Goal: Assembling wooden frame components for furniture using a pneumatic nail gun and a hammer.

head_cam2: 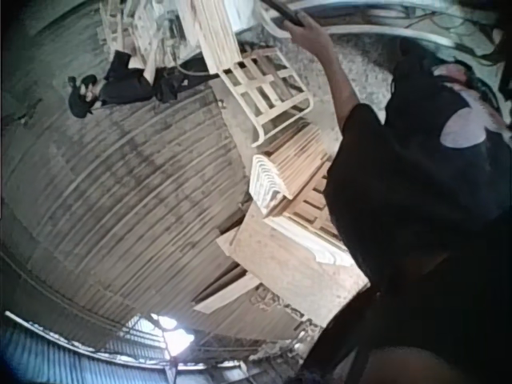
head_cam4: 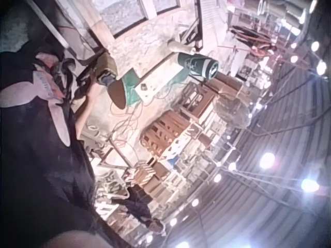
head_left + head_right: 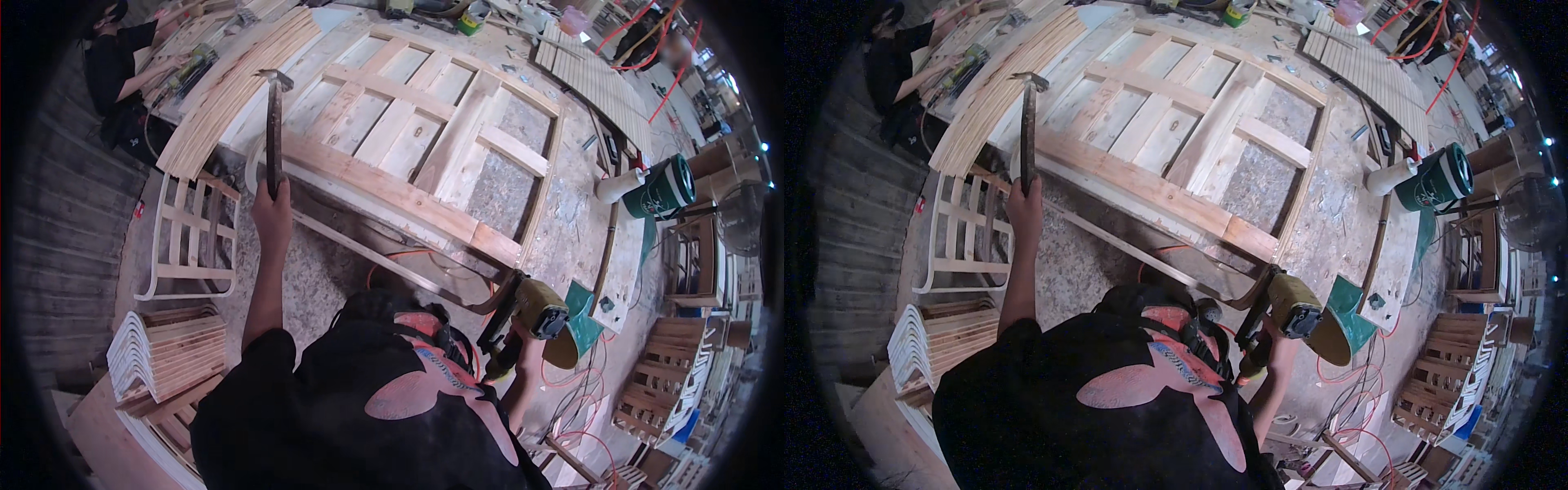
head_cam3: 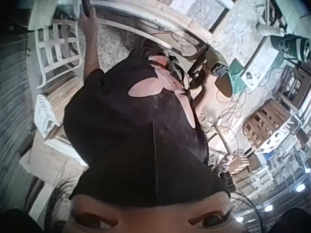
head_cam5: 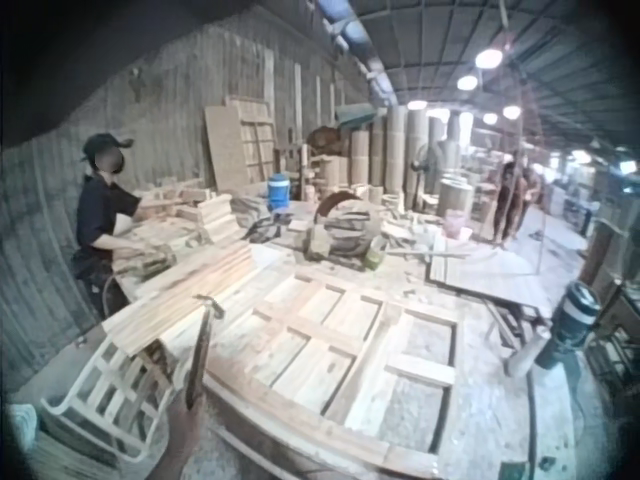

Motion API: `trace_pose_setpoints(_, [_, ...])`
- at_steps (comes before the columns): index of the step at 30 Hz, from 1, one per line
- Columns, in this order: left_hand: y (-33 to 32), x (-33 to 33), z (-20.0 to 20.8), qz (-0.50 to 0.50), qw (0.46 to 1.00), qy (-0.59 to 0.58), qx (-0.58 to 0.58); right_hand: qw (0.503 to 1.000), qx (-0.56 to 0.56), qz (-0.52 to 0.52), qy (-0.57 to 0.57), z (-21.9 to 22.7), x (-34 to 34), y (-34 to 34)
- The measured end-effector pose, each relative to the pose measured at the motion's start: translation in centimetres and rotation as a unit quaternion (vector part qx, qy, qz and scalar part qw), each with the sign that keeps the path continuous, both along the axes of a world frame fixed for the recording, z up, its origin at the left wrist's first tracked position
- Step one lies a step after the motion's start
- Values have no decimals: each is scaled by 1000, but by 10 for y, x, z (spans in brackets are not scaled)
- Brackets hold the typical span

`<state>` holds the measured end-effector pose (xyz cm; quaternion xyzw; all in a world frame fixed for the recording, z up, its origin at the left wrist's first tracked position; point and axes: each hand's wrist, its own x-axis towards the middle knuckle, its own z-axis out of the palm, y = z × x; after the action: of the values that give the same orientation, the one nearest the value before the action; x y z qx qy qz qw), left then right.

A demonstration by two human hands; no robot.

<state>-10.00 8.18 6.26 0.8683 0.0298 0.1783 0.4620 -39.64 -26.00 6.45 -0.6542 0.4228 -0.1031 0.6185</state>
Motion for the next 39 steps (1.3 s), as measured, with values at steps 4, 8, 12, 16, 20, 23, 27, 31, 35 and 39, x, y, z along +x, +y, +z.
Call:
trace_pose_setpoints(4, [-61, -24, 28, -106, 954, 61, -275, 997, 53, -50, -24, -10, -7, 3])
trace_pose_setpoints(8, [-150, -34, 51, -284, 875, 148, -363, 999, 11, -32, 36, -33, -13, -8])
trace_pose_setpoints(12, [-252, -33, 55, -538, 827, 90, -139, 993, -80, -2, 85, -23, -3, 9])
trace_pose_setpoints(16, [-285, -66, 47, -654, 755, 21, -41, 991, -113, -51, 47, -20, 7, 20])
trace_pose_setpoints(20, [-234, -110, 17, -704, 650, 270, -96, 986, -32, -157, -45, -17, -12, 16])
trace_pose_setpoints(23, [-188, -129, -15, -731, 473, 491, -37, 967, -61, -208, -133, 22, 0, 25])
trace_pose_setpoints(27, [-167, -153, 4, -585, 308, 709, -245, 908, -79, -276, -306, 69, 22, 42])
trace_pose_setpoints(31, [-178, -162, -8, -632, 213, 599, -443, 800, -54, -242, -546, 102, 44, 74])
trace_pose_setpoints(35, [-166, -162, 3, -549, 312, 555, -541, 740, 118, -327, -576, 100, 40, 117])
trace_pose_setpoints(39, [-126, -167, -2, -663, 440, 457, -398, 631, 365, -365, -579, 50, 5, 126])
